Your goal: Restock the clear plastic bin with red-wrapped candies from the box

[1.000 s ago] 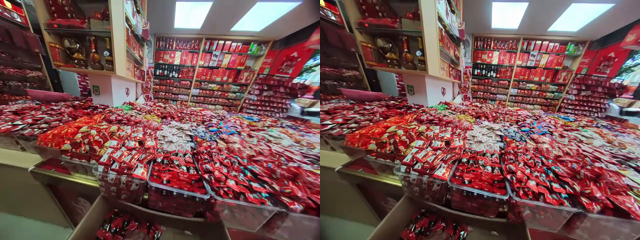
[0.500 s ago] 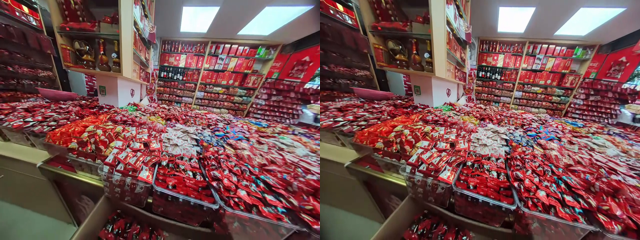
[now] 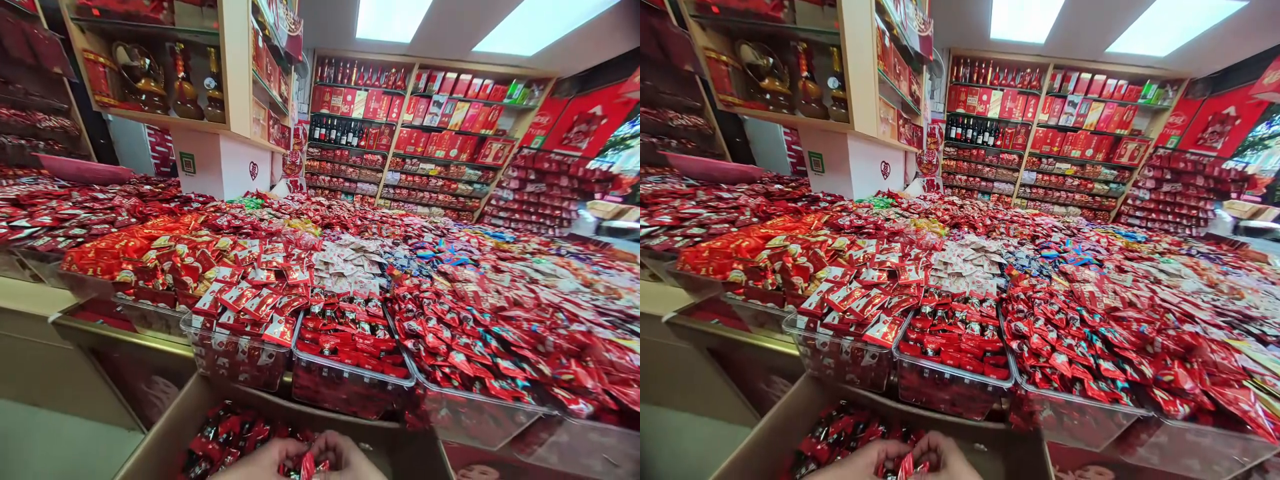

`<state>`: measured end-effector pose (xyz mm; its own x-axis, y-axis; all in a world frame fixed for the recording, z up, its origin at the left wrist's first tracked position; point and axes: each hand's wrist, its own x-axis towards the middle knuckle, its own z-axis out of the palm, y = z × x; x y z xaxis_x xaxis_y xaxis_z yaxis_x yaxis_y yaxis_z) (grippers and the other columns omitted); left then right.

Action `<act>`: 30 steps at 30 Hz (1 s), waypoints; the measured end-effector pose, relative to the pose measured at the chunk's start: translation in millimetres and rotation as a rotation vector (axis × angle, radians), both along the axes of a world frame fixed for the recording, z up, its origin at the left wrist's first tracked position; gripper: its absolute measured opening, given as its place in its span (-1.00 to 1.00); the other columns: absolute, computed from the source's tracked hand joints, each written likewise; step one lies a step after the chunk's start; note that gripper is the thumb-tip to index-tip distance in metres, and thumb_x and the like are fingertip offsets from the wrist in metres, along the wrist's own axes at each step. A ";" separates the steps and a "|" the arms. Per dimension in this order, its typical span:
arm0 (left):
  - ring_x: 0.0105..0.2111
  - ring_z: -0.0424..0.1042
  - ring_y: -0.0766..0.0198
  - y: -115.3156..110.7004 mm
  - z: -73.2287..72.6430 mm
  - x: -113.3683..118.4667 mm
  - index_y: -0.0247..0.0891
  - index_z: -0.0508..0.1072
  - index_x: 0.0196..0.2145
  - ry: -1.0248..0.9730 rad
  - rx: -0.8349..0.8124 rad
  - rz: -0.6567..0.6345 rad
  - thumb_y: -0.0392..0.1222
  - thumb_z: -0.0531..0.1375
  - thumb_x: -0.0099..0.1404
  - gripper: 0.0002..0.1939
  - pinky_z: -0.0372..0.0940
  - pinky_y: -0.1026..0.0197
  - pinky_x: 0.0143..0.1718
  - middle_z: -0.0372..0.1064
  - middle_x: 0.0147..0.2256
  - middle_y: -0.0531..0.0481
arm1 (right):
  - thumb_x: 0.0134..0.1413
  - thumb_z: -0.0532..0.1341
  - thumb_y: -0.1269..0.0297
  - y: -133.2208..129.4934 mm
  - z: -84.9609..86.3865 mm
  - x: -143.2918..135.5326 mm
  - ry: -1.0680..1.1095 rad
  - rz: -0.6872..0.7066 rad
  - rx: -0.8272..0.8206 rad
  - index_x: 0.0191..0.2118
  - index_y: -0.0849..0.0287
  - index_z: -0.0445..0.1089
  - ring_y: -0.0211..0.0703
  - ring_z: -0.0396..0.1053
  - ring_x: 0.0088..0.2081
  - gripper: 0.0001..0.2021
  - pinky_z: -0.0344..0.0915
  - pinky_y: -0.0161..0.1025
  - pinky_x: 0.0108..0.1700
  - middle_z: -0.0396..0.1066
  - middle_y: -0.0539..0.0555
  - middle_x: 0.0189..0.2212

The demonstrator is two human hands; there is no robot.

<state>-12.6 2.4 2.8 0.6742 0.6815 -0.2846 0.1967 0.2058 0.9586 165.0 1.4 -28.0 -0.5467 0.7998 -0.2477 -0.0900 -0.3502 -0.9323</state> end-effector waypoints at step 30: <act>-0.76 0.15 0.46 -3.0 28.2 5.4 -0.25 0.29 -0.26 -0.074 -0.391 0.271 0.12 0.03 0.11 -0.60 -0.07 0.42 -0.73 0.38 -0.59 0.07 | -0.10 0.20 0.27 -19.6 62.4 11.0 -0.226 -0.242 0.518 -0.44 0.16 0.34 -0.14 0.32 -0.28 -0.92 0.20 -0.20 -0.21 0.41 0.08 -0.38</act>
<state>-7.2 -0.6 31.0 0.5152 0.6870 -0.5124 0.0204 0.5879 0.8087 176.0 -18.3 34.4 -0.3142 0.9421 0.1175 0.1094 0.1589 -0.9812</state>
